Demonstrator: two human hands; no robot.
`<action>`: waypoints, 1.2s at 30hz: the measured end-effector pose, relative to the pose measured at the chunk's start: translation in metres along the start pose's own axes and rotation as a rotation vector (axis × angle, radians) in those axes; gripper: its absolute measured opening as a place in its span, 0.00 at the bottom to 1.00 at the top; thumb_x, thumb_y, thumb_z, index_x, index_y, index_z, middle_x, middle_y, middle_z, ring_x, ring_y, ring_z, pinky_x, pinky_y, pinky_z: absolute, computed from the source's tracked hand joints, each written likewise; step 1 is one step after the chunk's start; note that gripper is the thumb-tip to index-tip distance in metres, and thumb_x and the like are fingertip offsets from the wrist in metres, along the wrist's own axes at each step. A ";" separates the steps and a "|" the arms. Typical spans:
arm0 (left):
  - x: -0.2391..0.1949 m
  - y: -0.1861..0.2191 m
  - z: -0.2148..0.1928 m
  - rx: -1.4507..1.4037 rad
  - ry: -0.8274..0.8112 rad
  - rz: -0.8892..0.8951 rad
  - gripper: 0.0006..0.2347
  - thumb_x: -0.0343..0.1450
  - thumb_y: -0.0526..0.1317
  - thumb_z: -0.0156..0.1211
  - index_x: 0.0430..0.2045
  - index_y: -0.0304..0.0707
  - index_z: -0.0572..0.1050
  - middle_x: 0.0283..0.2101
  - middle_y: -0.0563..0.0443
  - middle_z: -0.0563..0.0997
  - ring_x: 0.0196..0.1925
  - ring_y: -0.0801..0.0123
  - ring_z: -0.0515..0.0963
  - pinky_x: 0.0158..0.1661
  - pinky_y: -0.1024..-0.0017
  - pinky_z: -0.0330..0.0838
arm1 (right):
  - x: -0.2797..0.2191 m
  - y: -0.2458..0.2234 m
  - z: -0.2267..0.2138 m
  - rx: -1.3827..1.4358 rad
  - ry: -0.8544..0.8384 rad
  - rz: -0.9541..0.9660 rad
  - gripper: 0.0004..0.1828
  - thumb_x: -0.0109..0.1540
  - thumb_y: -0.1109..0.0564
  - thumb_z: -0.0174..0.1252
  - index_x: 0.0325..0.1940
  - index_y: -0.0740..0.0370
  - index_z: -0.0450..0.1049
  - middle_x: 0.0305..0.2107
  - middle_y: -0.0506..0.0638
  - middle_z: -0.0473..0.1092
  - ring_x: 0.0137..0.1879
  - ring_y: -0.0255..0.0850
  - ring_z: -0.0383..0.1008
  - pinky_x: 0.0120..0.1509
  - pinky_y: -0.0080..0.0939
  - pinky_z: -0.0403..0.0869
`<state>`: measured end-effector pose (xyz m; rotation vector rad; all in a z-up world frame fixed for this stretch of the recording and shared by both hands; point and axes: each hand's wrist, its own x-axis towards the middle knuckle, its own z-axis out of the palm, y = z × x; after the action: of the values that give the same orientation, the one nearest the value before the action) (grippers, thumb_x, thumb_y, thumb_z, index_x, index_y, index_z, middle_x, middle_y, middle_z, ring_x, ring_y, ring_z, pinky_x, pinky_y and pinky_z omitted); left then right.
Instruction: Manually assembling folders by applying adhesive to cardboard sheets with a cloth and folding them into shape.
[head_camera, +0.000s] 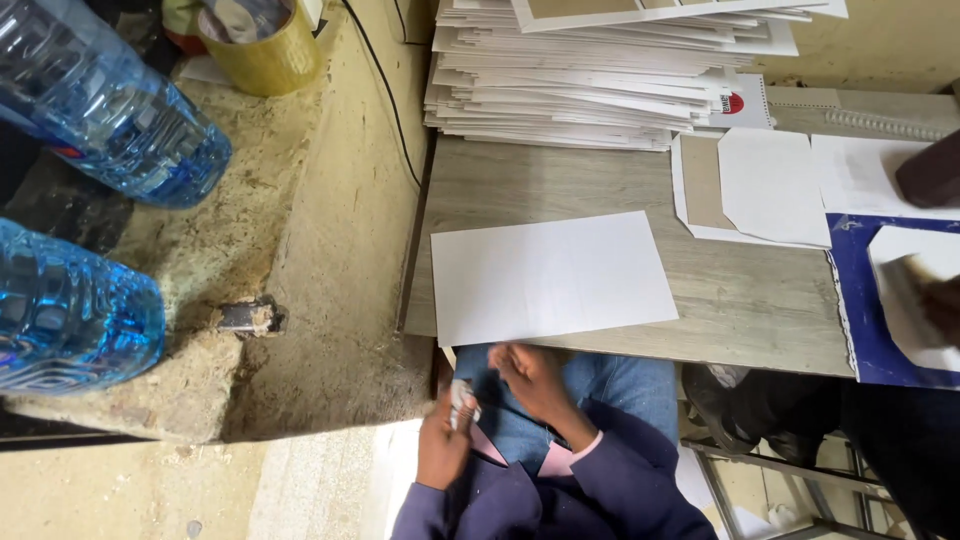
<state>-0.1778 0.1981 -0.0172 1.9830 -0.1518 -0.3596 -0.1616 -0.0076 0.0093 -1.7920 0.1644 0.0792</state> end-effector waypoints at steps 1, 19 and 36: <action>0.002 0.008 -0.007 -0.071 0.072 0.023 0.14 0.77 0.52 0.56 0.49 0.49 0.79 0.39 0.53 0.86 0.41 0.67 0.82 0.43 0.68 0.74 | 0.004 -0.009 -0.008 -0.266 0.128 -0.227 0.30 0.69 0.31 0.48 0.39 0.59 0.78 0.44 0.49 0.82 0.55 0.43 0.81 0.62 0.44 0.74; 0.011 0.061 -0.022 -0.297 0.325 0.108 0.20 0.75 0.54 0.57 0.51 0.39 0.81 0.35 0.48 0.87 0.25 0.65 0.85 0.34 0.69 0.82 | 0.010 0.007 -0.039 -0.773 0.352 -0.587 0.34 0.62 0.64 0.59 0.74 0.57 0.68 0.72 0.54 0.66 0.77 0.54 0.64 0.76 0.57 0.65; 0.189 0.035 0.029 0.485 0.680 0.538 0.06 0.72 0.45 0.66 0.38 0.48 0.80 0.35 0.49 0.85 0.34 0.47 0.84 0.28 0.50 0.74 | 0.104 -0.205 -0.330 0.566 0.757 -0.610 0.23 0.70 0.36 0.67 0.34 0.44 0.62 0.27 0.34 0.57 0.36 0.28 0.59 0.46 0.33 0.65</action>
<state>-0.0066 0.1076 -0.0318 2.3163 -0.3447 0.7582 -0.0385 -0.2908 0.2666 -1.1631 0.1487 -0.9942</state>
